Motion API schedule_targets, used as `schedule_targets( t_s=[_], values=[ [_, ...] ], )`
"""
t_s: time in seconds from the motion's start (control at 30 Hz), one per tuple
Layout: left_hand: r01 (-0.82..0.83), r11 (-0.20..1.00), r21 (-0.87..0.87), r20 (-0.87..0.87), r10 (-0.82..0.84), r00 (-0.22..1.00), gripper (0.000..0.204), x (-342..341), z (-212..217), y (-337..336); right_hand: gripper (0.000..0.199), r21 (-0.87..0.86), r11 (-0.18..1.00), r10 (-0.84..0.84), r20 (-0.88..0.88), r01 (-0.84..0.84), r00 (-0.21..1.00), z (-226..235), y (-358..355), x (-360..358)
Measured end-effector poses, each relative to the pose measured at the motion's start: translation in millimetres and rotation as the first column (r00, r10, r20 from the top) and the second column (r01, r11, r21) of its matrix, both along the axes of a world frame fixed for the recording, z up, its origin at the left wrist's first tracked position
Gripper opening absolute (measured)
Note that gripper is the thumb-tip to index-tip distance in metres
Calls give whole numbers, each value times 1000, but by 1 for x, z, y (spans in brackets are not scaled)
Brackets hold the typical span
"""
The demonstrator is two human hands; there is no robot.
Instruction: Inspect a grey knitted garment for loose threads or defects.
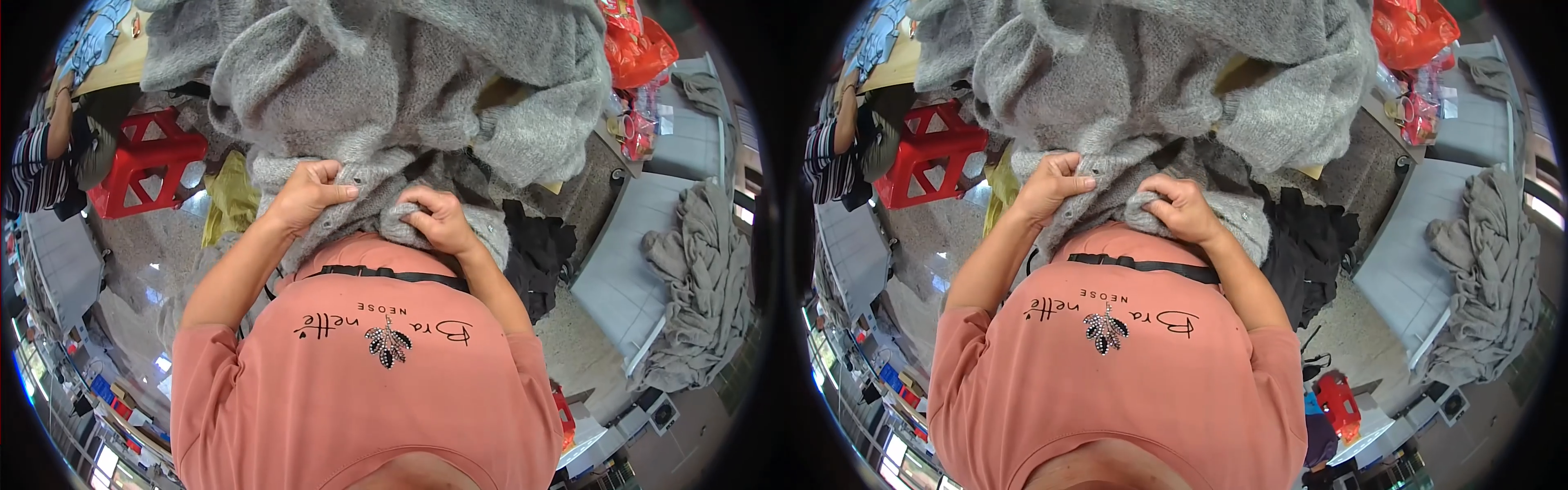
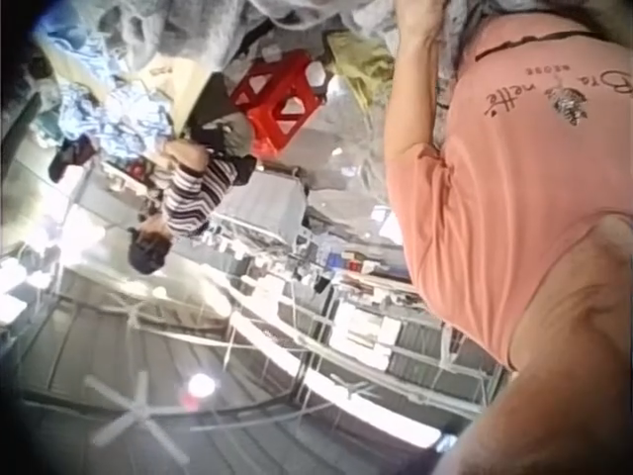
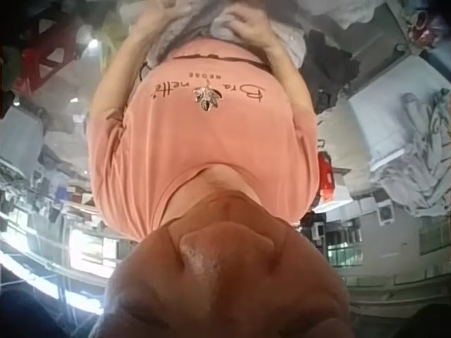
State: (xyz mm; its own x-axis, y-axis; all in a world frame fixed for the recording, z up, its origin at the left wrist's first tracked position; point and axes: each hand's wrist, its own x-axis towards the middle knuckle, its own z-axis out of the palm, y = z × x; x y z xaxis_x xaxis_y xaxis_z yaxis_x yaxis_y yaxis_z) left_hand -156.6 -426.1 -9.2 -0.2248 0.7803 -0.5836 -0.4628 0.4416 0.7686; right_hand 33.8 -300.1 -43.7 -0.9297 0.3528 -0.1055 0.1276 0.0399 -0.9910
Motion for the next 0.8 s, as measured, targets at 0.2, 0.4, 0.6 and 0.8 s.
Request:
schedule_targets(
  t_s=[0.2, 0.4, 0.6, 0.8],
  values=[
    [-51, 987, 150, -62, 61, 996, 6, 14, 8, 3, 30, 297, 951, 24, -325, 79, 945, 36, -9, -29],
    [-10, 974, 226, -278, 75, 958, 7, 23, 4, 4, 29, 644, 667, 33, -529, 376, 848, 29, -22, -34],
    [-17, 978, 207, -51, 28, 998, 6, 28, -9, 2, 19, 821, 425, 19, -429, 381, 903, 24, -21, -30],
    [-40, 948, 315, -121, 82, 989, 8, 30, -20, 9, 17, 686, 661, -54, -361, 304, 931, 33, -12, -34]
  ],
)
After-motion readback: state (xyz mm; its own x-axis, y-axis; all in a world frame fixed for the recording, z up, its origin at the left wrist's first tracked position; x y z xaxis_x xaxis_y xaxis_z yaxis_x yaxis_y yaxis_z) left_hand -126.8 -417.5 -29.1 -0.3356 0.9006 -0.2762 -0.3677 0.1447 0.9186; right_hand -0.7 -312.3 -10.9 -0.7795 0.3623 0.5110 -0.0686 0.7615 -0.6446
